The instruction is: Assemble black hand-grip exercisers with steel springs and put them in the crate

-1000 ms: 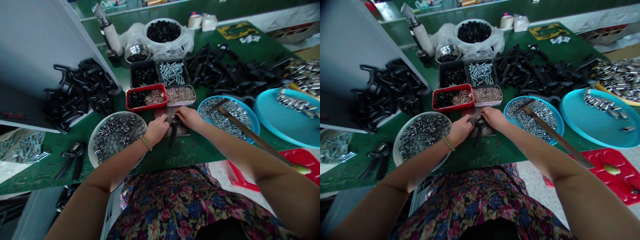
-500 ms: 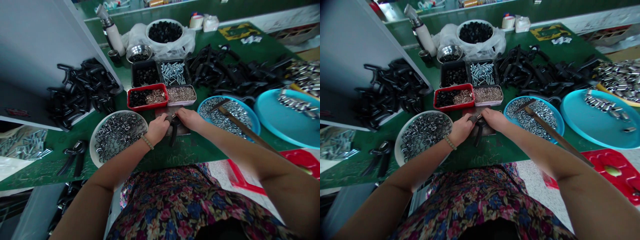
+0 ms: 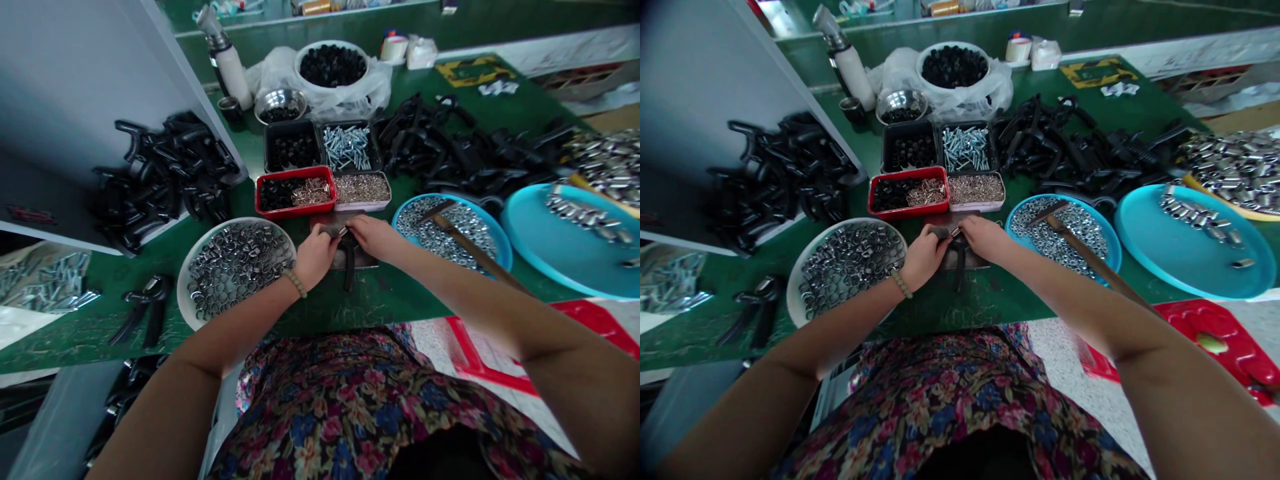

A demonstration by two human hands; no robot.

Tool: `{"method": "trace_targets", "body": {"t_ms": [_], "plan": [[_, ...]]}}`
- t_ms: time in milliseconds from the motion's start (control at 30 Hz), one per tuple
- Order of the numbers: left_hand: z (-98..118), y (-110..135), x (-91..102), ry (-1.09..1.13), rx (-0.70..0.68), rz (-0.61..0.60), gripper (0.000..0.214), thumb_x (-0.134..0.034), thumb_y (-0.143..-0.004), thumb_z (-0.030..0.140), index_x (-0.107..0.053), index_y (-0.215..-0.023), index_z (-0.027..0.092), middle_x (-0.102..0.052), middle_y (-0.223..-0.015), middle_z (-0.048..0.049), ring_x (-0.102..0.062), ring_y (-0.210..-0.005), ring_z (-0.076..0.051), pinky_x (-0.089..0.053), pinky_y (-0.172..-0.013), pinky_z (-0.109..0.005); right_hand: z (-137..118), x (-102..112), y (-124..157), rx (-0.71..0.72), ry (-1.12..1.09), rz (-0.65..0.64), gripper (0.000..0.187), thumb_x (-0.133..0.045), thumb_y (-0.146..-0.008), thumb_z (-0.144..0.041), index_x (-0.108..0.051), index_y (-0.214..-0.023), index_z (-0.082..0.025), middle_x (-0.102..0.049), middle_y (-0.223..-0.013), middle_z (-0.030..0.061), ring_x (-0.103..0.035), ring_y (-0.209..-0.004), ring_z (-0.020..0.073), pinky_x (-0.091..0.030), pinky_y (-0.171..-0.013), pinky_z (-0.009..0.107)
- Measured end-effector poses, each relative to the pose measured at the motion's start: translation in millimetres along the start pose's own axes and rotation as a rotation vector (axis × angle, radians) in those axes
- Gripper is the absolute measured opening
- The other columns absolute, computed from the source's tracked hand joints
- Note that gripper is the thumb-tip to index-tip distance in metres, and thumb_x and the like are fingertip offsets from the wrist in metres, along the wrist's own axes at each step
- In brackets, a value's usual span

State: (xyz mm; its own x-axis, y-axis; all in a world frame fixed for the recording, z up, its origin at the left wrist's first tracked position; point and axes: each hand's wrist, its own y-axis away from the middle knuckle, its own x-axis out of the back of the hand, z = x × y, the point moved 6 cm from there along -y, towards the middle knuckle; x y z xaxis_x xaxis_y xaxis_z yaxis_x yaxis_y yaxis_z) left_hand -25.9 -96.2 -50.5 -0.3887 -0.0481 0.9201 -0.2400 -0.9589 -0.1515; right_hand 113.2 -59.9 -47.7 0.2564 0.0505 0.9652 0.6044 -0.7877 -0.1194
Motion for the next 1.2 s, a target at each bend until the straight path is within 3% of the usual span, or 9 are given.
{"method": "trace_targets", "body": {"t_ms": [67, 133, 267, 400, 500, 633, 700, 833, 1200], "plan": [[-5.7, -0.1, 3.3, 0.057, 0.006, 0.014, 0.023, -0.045, -0.095, 0.032, -0.061, -0.093, 0.015, -0.058, -0.104, -0.0078, -0.062, -0.083, -0.017, -0.049, -0.077, -0.028, 12.4, 11.9, 14.1, -0.009, -0.063, 0.08, 0.035, -0.039, -0.094, -0.022, -0.057, -0.124, -0.017, -0.063, -0.118, 0.0128, -0.058, -0.109, 0.0245, -0.048, -0.087, 0.04], [-10.6, 0.2, 8.2, 0.102, -0.024, 0.026, 0.023, -0.046, -0.094, 0.031, -0.061, -0.093, 0.015, -0.058, -0.102, -0.0077, -0.062, -0.086, -0.017, -0.049, -0.082, -0.028, 22.0, 21.7, 33.6, 0.005, 0.009, 0.098, 0.037, -0.043, -0.092, -0.024, -0.056, -0.126, -0.018, -0.062, -0.122, 0.0138, -0.054, -0.112, 0.0279, -0.045, -0.089, 0.045], [-12.6, 2.7, 17.2, 0.101, -0.144, 0.036, 0.022, -0.047, -0.094, 0.029, -0.062, -0.096, 0.013, -0.06, -0.102, -0.0091, -0.06, -0.095, -0.019, -0.048, -0.089, -0.031, 20.0, 19.2, 62.4, 0.126, 0.268, -0.086, 0.021, -0.051, -0.088, -0.022, -0.067, -0.101, -0.018, -0.068, -0.105, 0.0128, -0.056, -0.099, 0.0294, -0.04, -0.082, 0.044], [-7.2, 9.0, 14.9, 0.061, -0.244, -0.024, 0.023, -0.045, -0.095, 0.027, -0.063, -0.101, 0.014, -0.065, -0.103, -0.0098, -0.06, -0.098, -0.02, -0.047, -0.092, -0.035, 12.9, 14.6, 64.1, 0.206, 0.3, -0.144, 0.017, -0.049, -0.089, -0.016, -0.064, -0.082, -0.018, -0.068, -0.088, 0.0107, -0.058, -0.092, 0.0255, -0.039, -0.08, 0.04], [-6.7, 14.0, 9.9, 0.097, -0.267, -0.061, 0.025, -0.043, -0.095, 0.026, -0.061, -0.108, 0.015, -0.066, -0.108, -0.0095, -0.06, -0.101, -0.019, -0.047, -0.094, -0.034, 9.8, 22.6, 60.6, 0.138, 0.088, -0.072, 0.012, -0.047, -0.089, -0.018, -0.059, -0.089, -0.019, -0.067, -0.087, 0.0093, -0.061, -0.084, 0.0221, -0.044, -0.074, 0.036], [-9.9, 16.3, 4.4, 0.11, -0.267, -0.056, 0.028, -0.042, -0.096, 0.027, -0.06, -0.112, 0.013, -0.064, -0.114, -0.0104, -0.058, -0.107, -0.019, -0.045, -0.098, -0.033, 2.8, 40.0, 54.8, -0.2, -0.479, 0.279, 0.016, -0.041, -0.095, -0.027, -0.045, -0.109, -0.02, -0.066, -0.094, 0.0077, -0.065, -0.079, 0.0165, -0.05, -0.068, 0.03], [-11.1, 16.2, 2.7, 0.1, -0.27, -0.043, 0.029, -0.042, -0.096, 0.027, -0.06, -0.113, 0.012, -0.064, -0.115, -0.0112, -0.058, -0.108, -0.02, -0.045, -0.098, -0.033, -11.8, 35.1, 46.4, -0.236, -0.659, 0.333, 0.015, -0.038, -0.097, -0.031, -0.044, -0.107, -0.021, -0.066, -0.096, 0.0073, -0.066, -0.081, 0.0153, -0.052, -0.071, 0.03], [-12.1, 16.0, 0.3, 0.079, -0.282, -0.04, 0.028, -0.042, -0.095, 0.025, -0.059, -0.113, 0.013, -0.064, -0.112, -0.0118, -0.059, -0.106, -0.02, -0.047, -0.096, -0.034, -30.9, 20.0, 27.3, -0.223, -0.729, 0.322, 0.018, -0.036, -0.098, -0.036, -0.046, -0.099, -0.021, -0.067, -0.091, 0.0068, -0.067, -0.077, 0.0146, -0.053, -0.072, 0.03], [-11.4, 16.8, 1.3, 0.073, -0.269, -0.04, 0.03, -0.039, -0.096, 0.027, -0.059, -0.114, 0.012, -0.064, -0.112, -0.0113, -0.058, -0.105, -0.02, -0.046, -0.097, -0.033, -27.3, 13.8, 23.1, -0.277, -0.764, 0.328, 0.021, -0.036, -0.097, -0.042, -0.041, -0.096, -0.022, -0.068, -0.089, 0.0067, -0.068, -0.075, 0.0163, -0.054, -0.068, 0.031]]}}
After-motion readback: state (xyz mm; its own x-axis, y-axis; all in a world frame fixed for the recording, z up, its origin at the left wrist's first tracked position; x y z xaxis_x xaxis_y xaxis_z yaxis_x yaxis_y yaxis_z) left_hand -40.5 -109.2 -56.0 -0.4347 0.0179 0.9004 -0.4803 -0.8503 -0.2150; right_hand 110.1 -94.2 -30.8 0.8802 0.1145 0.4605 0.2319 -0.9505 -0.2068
